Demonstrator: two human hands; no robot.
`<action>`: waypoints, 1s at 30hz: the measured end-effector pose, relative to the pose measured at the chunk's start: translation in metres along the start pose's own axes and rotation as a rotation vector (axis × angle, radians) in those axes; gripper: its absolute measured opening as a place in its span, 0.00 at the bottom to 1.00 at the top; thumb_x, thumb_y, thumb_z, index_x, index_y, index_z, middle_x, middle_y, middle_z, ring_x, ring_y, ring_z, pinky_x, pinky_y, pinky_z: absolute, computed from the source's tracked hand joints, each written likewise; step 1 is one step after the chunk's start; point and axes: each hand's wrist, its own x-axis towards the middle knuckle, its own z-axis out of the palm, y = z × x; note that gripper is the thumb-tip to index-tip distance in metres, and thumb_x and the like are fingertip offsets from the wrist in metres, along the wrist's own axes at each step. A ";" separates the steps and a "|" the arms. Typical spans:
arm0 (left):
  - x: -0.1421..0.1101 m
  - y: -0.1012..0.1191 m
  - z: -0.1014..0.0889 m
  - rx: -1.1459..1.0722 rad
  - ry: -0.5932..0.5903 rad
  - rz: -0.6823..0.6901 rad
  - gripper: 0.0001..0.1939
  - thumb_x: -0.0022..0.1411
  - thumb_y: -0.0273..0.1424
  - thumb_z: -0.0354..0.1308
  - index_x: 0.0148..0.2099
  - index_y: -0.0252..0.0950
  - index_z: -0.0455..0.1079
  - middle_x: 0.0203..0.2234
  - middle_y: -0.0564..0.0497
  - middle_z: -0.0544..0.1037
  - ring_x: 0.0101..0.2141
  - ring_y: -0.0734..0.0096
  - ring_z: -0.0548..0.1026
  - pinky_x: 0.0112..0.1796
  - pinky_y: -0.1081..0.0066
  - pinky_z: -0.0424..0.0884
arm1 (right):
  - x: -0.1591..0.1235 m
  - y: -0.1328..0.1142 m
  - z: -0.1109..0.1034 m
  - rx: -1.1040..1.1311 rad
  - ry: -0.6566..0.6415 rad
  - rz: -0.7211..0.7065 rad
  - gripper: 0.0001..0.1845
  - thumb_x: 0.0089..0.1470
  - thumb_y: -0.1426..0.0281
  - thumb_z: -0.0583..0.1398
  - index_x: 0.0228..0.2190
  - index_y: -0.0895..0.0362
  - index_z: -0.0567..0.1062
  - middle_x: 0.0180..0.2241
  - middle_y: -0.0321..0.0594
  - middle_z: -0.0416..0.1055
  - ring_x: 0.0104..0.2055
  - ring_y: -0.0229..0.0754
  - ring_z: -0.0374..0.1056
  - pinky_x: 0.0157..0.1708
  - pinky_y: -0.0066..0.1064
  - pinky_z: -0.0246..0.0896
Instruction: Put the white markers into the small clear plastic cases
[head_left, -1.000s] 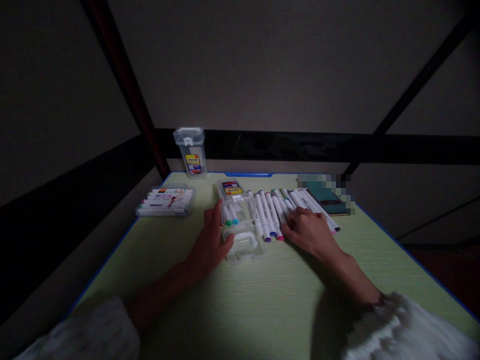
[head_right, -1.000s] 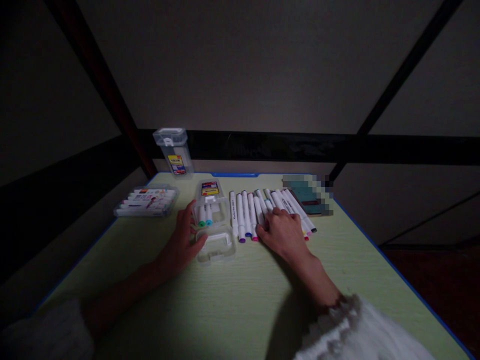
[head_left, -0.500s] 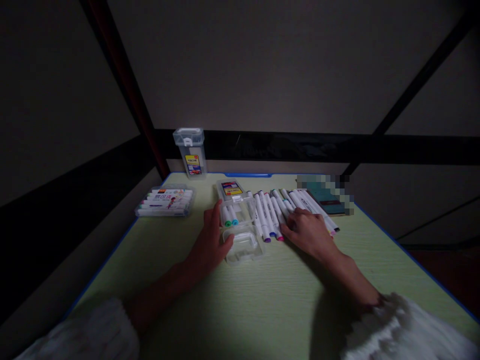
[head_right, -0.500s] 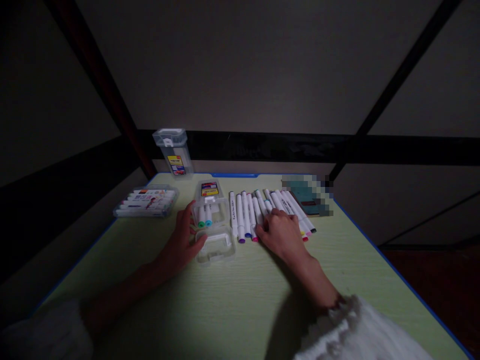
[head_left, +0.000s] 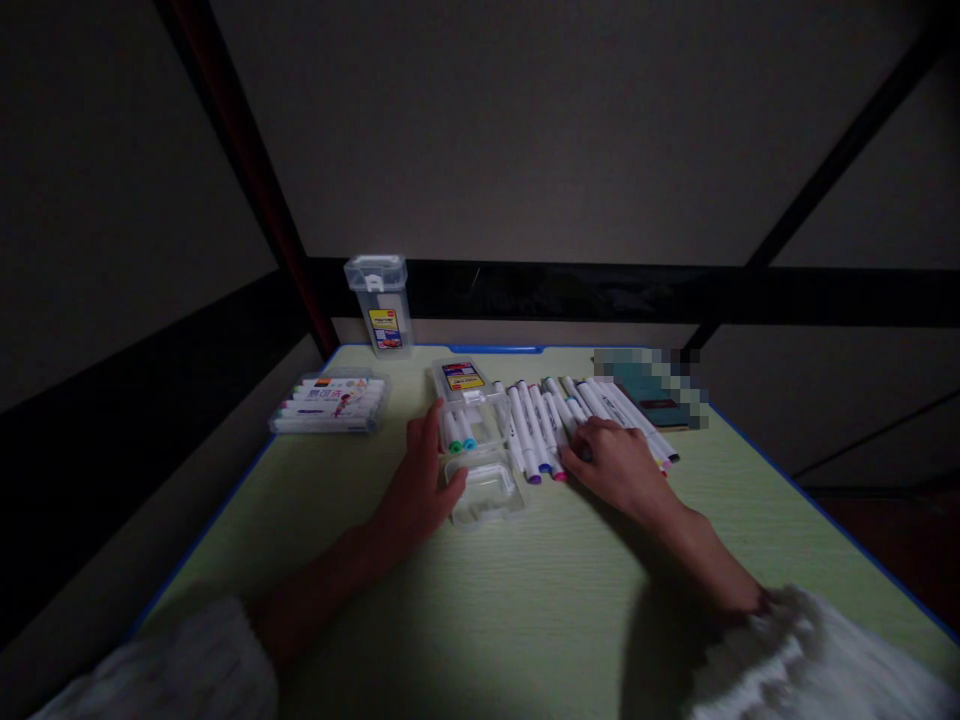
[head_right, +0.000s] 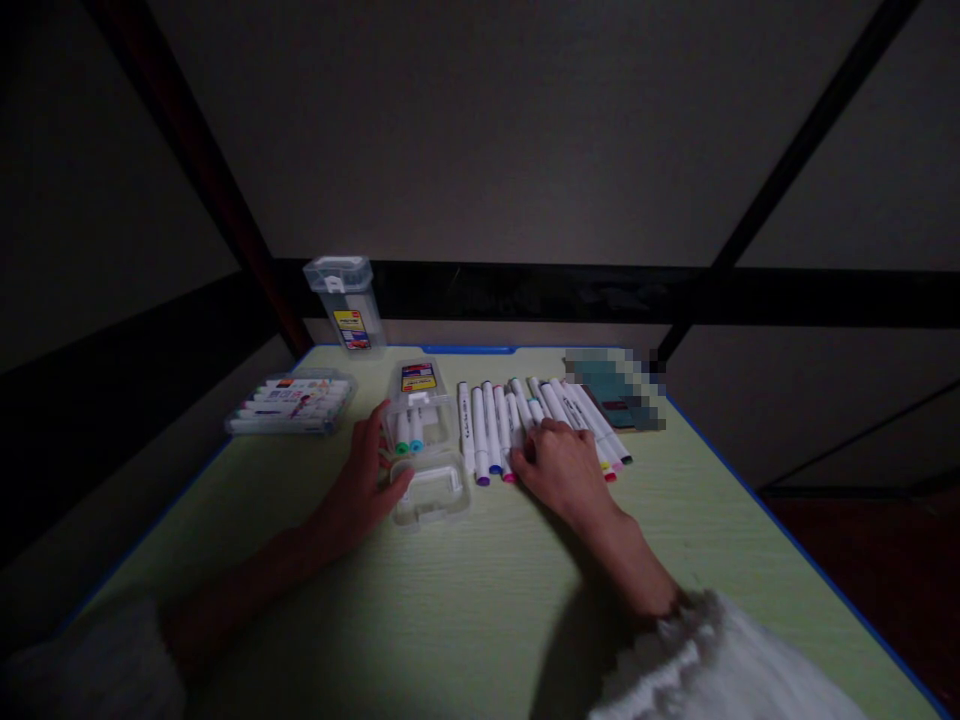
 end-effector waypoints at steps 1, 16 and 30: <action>0.000 0.000 0.000 -0.002 -0.002 0.002 0.40 0.54 0.26 0.52 0.63 0.45 0.35 0.46 0.48 0.55 0.38 0.70 0.64 0.43 0.66 0.67 | 0.000 0.000 0.000 -0.003 0.001 -0.003 0.13 0.50 0.67 0.52 0.20 0.58 0.69 0.27 0.42 0.70 0.30 0.43 0.64 0.31 0.34 0.46; 0.001 0.000 0.000 -0.013 -0.002 0.000 0.40 0.53 0.26 0.53 0.63 0.45 0.35 0.46 0.48 0.56 0.38 0.70 0.64 0.43 0.65 0.67 | 0.000 -0.001 -0.004 -0.026 -0.039 0.014 0.12 0.51 0.66 0.52 0.22 0.58 0.70 0.29 0.43 0.72 0.30 0.43 0.65 0.31 0.35 0.46; 0.001 0.000 0.000 -0.004 -0.006 0.004 0.40 0.54 0.26 0.52 0.63 0.45 0.35 0.45 0.48 0.56 0.38 0.70 0.64 0.43 0.66 0.67 | 0.000 -0.001 0.001 -0.021 -0.035 0.031 0.11 0.49 0.66 0.53 0.22 0.58 0.70 0.28 0.43 0.72 0.29 0.44 0.65 0.32 0.36 0.48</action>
